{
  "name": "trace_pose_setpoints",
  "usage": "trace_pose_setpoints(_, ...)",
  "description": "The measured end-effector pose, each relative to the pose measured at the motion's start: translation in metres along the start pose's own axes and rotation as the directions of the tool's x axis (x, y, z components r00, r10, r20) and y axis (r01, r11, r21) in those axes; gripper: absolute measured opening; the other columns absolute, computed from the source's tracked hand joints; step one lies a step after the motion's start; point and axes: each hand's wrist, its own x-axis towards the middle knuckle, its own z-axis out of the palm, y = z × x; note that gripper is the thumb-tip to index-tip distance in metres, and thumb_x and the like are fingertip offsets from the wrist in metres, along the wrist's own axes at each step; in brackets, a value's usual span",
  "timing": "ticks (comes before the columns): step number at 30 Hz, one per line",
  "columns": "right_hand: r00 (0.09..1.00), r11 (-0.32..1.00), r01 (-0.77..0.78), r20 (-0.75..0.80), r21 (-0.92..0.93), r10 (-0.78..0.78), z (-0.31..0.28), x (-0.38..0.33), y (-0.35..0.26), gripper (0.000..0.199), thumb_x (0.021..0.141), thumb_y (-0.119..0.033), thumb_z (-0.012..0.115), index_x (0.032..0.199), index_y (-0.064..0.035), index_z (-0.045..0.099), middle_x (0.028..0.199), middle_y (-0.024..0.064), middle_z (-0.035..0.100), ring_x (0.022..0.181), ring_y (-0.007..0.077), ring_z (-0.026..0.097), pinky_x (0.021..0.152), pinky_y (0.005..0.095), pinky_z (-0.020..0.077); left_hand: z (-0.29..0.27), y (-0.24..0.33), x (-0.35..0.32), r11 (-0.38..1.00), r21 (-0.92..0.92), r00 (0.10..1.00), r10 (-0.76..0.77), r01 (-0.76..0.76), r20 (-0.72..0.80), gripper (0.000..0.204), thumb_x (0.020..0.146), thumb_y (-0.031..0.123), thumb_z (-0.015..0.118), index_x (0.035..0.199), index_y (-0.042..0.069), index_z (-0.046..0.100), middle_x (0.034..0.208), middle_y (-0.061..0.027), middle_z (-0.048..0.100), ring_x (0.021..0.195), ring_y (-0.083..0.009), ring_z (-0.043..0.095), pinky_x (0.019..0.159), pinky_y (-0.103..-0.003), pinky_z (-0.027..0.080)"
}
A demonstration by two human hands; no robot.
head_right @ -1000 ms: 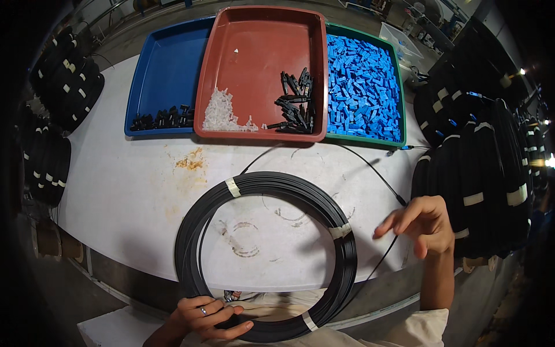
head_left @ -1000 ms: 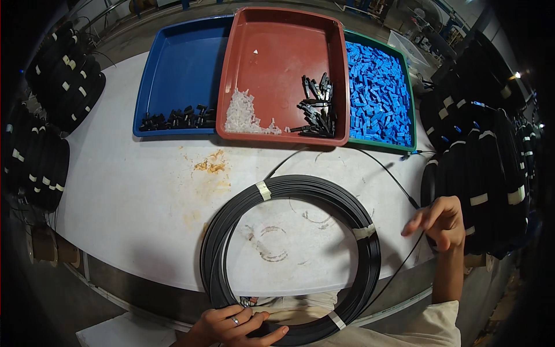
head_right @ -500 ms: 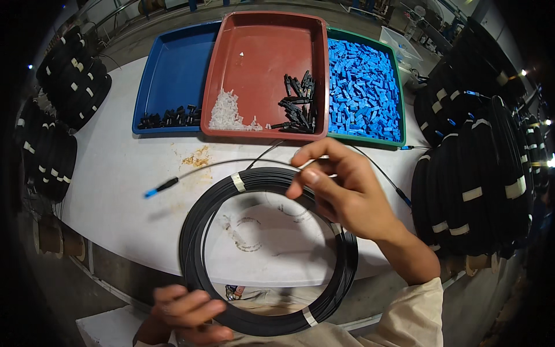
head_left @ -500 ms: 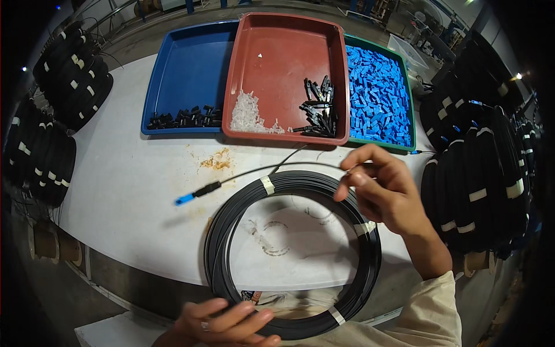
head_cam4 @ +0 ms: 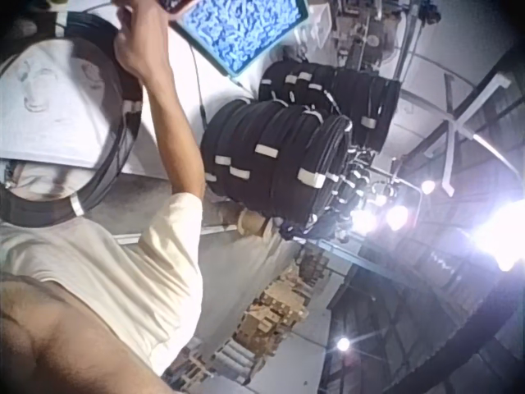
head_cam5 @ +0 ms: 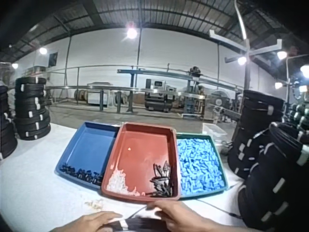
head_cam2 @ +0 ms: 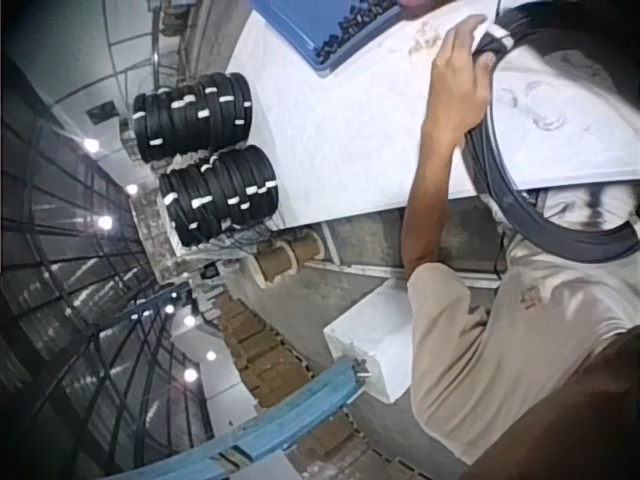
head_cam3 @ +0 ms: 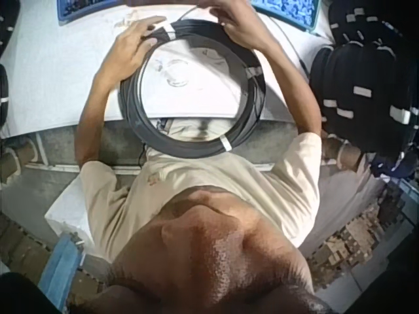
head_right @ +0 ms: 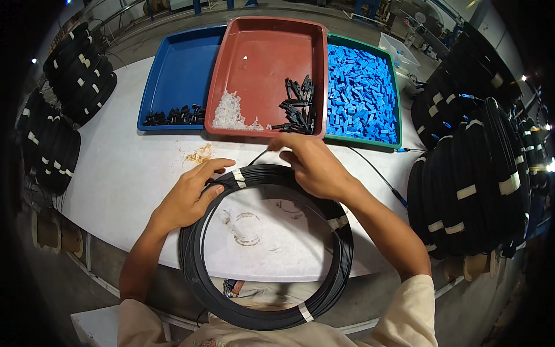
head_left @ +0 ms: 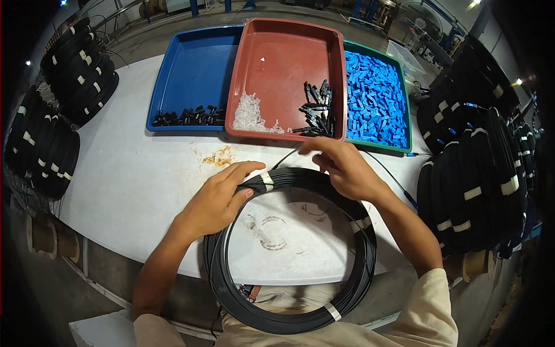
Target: The person attaches connector components and caps onto the ends of coiled cables by hand and stacks the assembled cables onto a pile.
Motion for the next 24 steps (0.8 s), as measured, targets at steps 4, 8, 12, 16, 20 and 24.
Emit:
trace_pose_setpoints(4,0.986,0.971,0.169,0.021,-0.170,-0.168,0.009,0.040,0.026,0.035,0.088,0.006,0.065,0.121,-0.0043,0.068,0.123,0.0178,0.069,0.111,0.0334,0.068,0.091,0.0437,0.0549,0.010,0.001,-0.006,0.991,0.117,0.998,-0.057,0.057,-0.007,0.068,0.086,0.007,0.074,0.147,0.006,0.045,0.128,-0.0254,0.065,0.115,-0.0395,0.065,0.101,-0.042,0.049)
trace_pose_setpoints(8,0.950,0.877,0.166,0.311,-0.450,-0.020,0.013,0.065,0.021,0.025,0.083,-0.006,0.074,0.108,-0.0052,0.073,0.099,0.0180,0.074,0.096,0.0348,0.071,0.082,0.0460,0.0557,0.013,0.017,0.003,0.969,0.115,0.975,-0.219,0.221,-0.030,0.076,0.080,0.000,0.074,0.149,0.009,0.043,0.123,-0.0271,0.069,0.100,-0.0409,0.071,0.089,-0.039,0.054)
trace_pose_setpoints(12,0.950,0.707,0.282,0.291,-0.648,-0.112,0.016,0.074,0.011,0.012,0.077,-0.017,0.078,0.080,-0.0071,0.072,0.075,0.0139,0.071,0.075,0.0346,0.071,0.067,0.0467,0.0548,0.014,0.019,0.001,0.982,-0.009,0.977,-0.189,0.189,-0.099,0.084,0.077,-0.007,0.070,0.152,0.014,0.038,0.117,-0.0276,0.071,0.086,-0.0398,0.074,0.076,-0.037,0.056)
trace_pose_setpoints(16,0.979,0.736,0.204,0.134,-0.646,-0.154,0.019,0.082,0.009,0.014,0.072,-0.020,0.079,0.079,-0.0092,0.076,0.076,0.0163,0.072,0.076,0.0369,0.073,0.070,0.0459,0.0579,0.011,0.030,-0.001,0.997,-0.011,0.980,-0.077,0.076,-0.185,0.087,0.076,-0.010,0.068,0.153,0.013,0.036,0.118,-0.0287,0.070,0.085,-0.0390,0.074,0.075,-0.037,0.056)
trace_pose_setpoints(20,0.993,0.779,0.115,0.093,-0.617,-0.073,0.011,0.083,0.000,0.016,0.070,-0.020,0.079,0.080,-0.0085,0.075,0.076,0.0176,0.072,0.075,0.0369,0.073,0.067,0.0470,0.0577,0.006,0.042,-0.001,0.996,0.054,0.972,-0.061,0.075,-0.227,0.087,0.075,-0.013,0.065,0.153,0.012,0.036,0.118,-0.0281,0.071,0.096,-0.0403,0.074,0.082,-0.037,0.056)
trace_pose_setpoints(24,0.987,0.726,0.152,0.140,-0.671,-0.077,-0.014,0.073,-0.014,0.022,0.074,-0.021,0.085,0.073,-0.0062,0.069,0.068,0.0126,0.067,0.070,0.0356,0.069,0.064,0.0462,0.0519,0.007,0.042,-0.001,0.996,0.025,0.969,-0.081,0.090,-0.235,0.088,0.074,-0.013,0.064,0.153,0.013,0.036,0.119,-0.0273,0.071,0.098,-0.0392,0.074,0.082,-0.035,0.056)
